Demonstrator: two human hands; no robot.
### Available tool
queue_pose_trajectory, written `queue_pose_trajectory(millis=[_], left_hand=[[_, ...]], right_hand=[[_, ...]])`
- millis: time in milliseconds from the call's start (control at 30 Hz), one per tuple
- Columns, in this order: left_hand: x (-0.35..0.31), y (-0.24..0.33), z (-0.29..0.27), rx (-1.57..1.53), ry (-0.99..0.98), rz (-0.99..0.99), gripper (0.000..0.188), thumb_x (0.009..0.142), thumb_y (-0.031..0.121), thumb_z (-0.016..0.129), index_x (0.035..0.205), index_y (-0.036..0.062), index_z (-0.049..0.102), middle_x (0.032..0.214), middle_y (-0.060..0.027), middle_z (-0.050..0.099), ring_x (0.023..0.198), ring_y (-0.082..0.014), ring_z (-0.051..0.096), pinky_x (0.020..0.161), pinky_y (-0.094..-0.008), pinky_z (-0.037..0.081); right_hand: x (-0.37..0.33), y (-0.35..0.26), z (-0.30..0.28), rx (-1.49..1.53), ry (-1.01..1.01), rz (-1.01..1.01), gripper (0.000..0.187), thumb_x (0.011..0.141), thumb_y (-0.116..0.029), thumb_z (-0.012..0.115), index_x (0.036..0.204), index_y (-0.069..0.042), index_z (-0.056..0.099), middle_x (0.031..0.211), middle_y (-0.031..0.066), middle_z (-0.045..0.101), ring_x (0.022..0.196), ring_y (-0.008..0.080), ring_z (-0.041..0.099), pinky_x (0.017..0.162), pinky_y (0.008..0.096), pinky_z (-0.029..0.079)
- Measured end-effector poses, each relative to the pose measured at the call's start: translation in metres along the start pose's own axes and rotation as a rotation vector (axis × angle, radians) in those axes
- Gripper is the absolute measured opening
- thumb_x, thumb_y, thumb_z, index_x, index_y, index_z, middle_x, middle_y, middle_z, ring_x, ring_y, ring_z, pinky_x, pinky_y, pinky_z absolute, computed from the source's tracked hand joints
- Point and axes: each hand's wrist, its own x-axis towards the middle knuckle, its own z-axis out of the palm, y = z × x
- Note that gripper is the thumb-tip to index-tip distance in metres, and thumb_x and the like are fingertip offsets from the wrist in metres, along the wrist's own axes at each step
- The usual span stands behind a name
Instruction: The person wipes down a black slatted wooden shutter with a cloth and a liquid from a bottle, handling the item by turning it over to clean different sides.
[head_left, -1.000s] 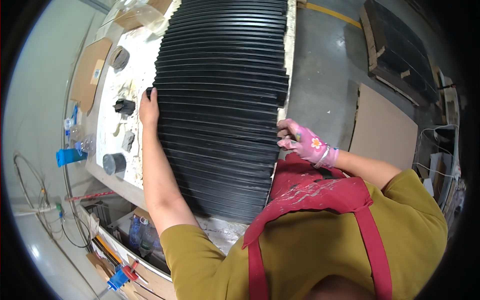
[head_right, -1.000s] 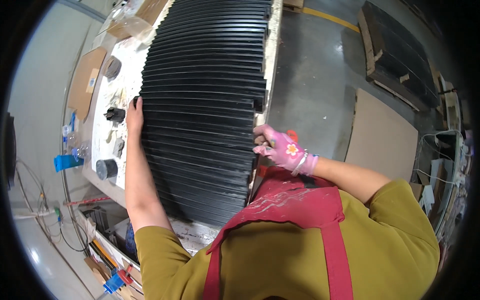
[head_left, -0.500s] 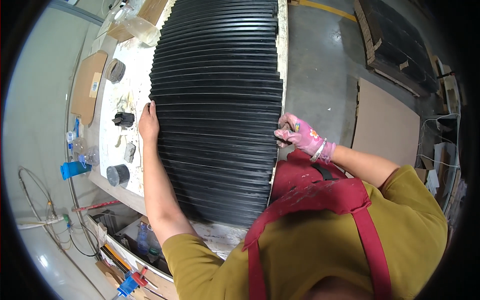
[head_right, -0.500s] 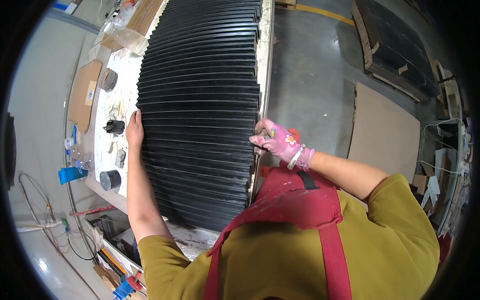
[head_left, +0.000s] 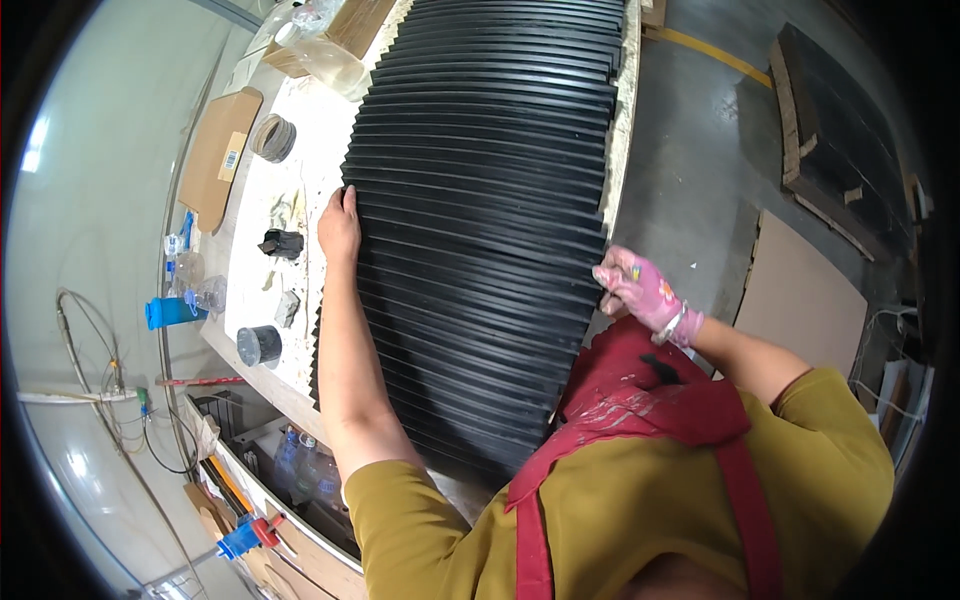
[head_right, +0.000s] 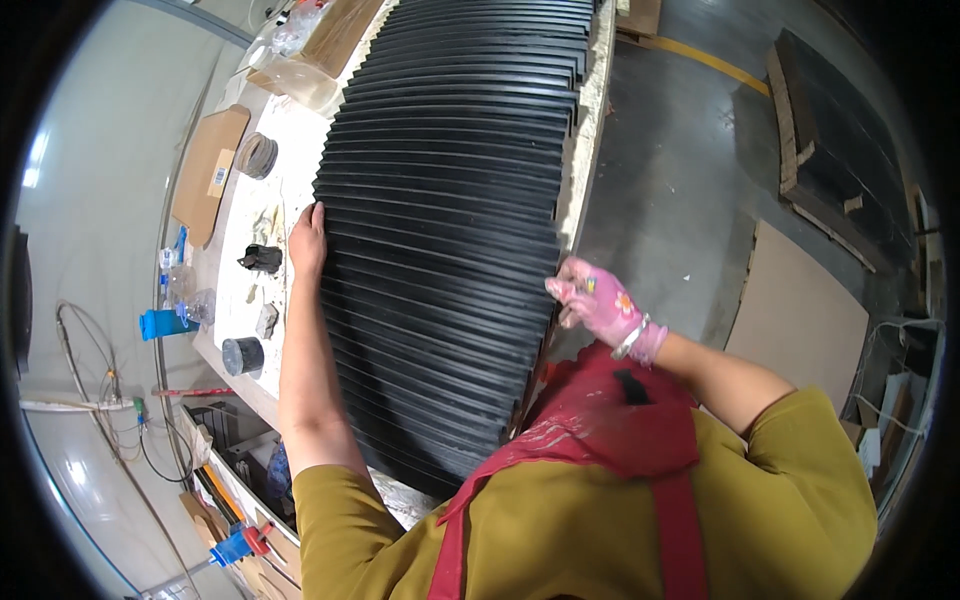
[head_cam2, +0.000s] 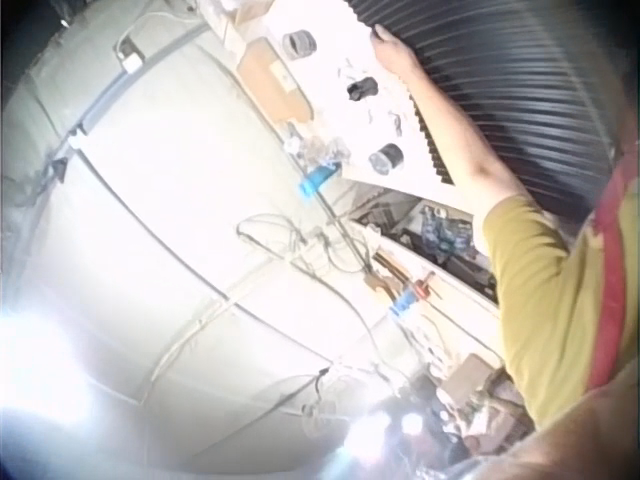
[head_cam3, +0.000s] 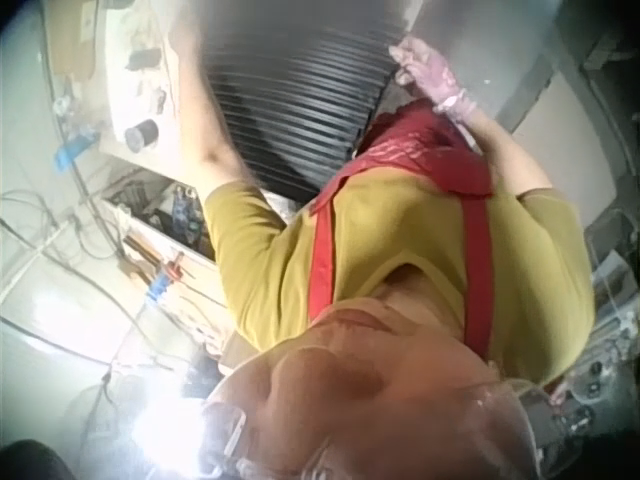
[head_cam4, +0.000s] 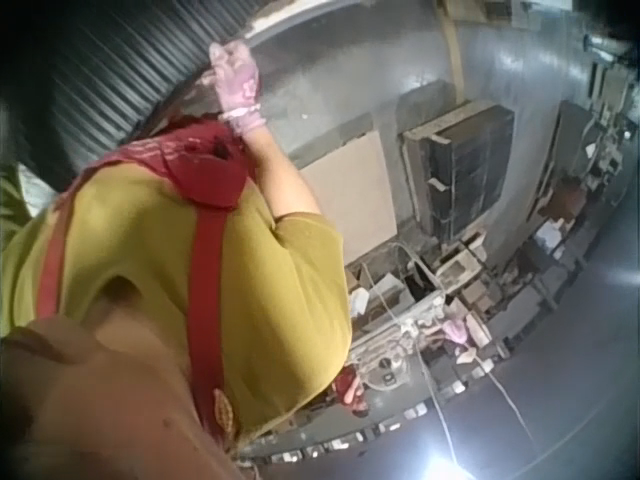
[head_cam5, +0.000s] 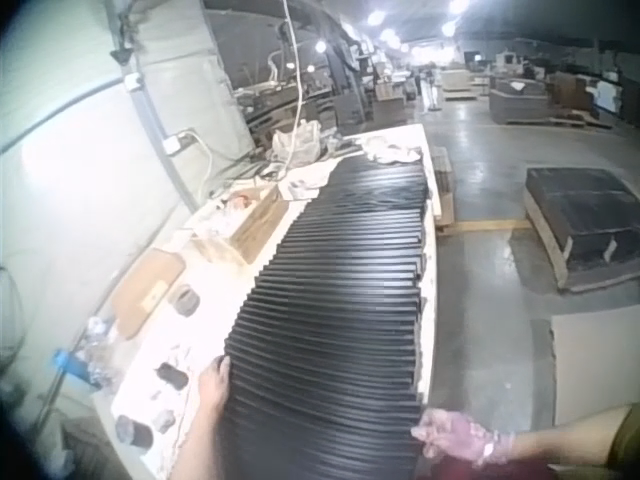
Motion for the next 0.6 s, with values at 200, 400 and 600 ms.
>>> queue_pose_trajectory(millis=[200, 400, 600], left_hand=[[0.041, -0.013, 0.000, -0.232, -0.017, -0.031, 0.053, 0.099, 0.042, 0.039, 0.127, -0.0005, 0.052, 0.121, -0.0212, 0.059, 0.115, -0.0327, 0.055, 0.098, -0.0368, 0.040], [0.086, 0.023, 0.026, -0.215, -0.050, -0.066, 0.052, 0.098, 0.043, 0.040, 0.121, 0.0000, 0.057, 0.115, -0.0208, 0.062, 0.112, -0.0320, 0.057, 0.096, -0.0352, 0.040], [0.088, 0.022, 0.030, -0.067, -0.128, -0.049, 0.053, 0.097, 0.048, 0.040, 0.120, 0.0052, 0.060, 0.111, -0.0200, 0.064, 0.108, -0.0346, 0.058, 0.093, -0.0371, 0.042]], right_hand=[[0.018, 0.002, -0.030, 0.196, -0.104, -0.066, 0.025, 0.089, -0.023, 0.065, 0.089, -0.003, 0.050, 0.072, -0.0012, 0.051, 0.057, 0.0048, 0.049, 0.052, 0.0196, 0.041], [0.051, -0.032, -0.041, -0.169, -0.028, -0.136, 0.030, 0.089, -0.030, 0.065, 0.082, -0.002, 0.055, 0.062, -0.0010, 0.050, 0.056, 0.0062, 0.050, 0.051, 0.0229, 0.040], [0.048, -0.030, -0.049, 0.118, -0.177, 0.015, 0.020, 0.091, -0.018, 0.061, 0.082, -0.002, 0.053, 0.070, -0.0026, 0.050, 0.059, 0.0032, 0.045, 0.051, 0.0202, 0.038]])
